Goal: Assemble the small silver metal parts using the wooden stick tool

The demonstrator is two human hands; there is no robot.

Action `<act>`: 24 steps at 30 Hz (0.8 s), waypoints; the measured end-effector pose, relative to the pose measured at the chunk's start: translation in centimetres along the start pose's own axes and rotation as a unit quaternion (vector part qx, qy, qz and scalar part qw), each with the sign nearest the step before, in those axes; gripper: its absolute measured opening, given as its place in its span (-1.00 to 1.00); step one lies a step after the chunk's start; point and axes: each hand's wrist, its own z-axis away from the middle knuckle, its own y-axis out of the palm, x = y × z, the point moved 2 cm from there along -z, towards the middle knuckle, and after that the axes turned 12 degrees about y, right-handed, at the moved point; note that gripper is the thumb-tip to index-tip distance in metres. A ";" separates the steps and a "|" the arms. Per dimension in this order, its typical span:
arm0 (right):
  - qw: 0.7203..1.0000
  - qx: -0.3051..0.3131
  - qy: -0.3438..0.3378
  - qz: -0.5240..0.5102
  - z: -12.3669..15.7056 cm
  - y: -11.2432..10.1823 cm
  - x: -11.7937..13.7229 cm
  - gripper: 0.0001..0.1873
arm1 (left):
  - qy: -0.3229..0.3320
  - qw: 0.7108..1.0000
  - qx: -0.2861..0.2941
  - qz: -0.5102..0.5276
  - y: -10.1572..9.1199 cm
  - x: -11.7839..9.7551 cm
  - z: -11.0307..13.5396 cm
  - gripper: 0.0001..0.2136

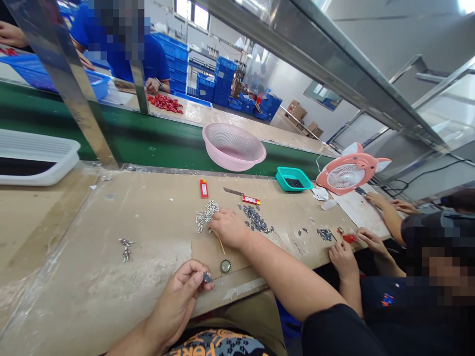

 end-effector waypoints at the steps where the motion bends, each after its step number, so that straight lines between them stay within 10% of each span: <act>1: 1.000 0.005 0.003 0.003 -0.1 0.0 0.0 -0.87 | 0.001 1.000 -0.001 0.001 0.0 0.0 0.0 -0.90; 13: 0.995 -0.053 0.033 -0.072 2.0 -1.4 1.4 -0.92 | 0.031 0.999 -0.016 0.006 -0.1 0.0 -0.3 -0.90; 24: 0.913 -0.197 0.015 -0.358 11.0 -4.3 6.0 -0.86 | 0.058 0.998 -0.026 0.002 0.9 -0.2 0.5 -0.90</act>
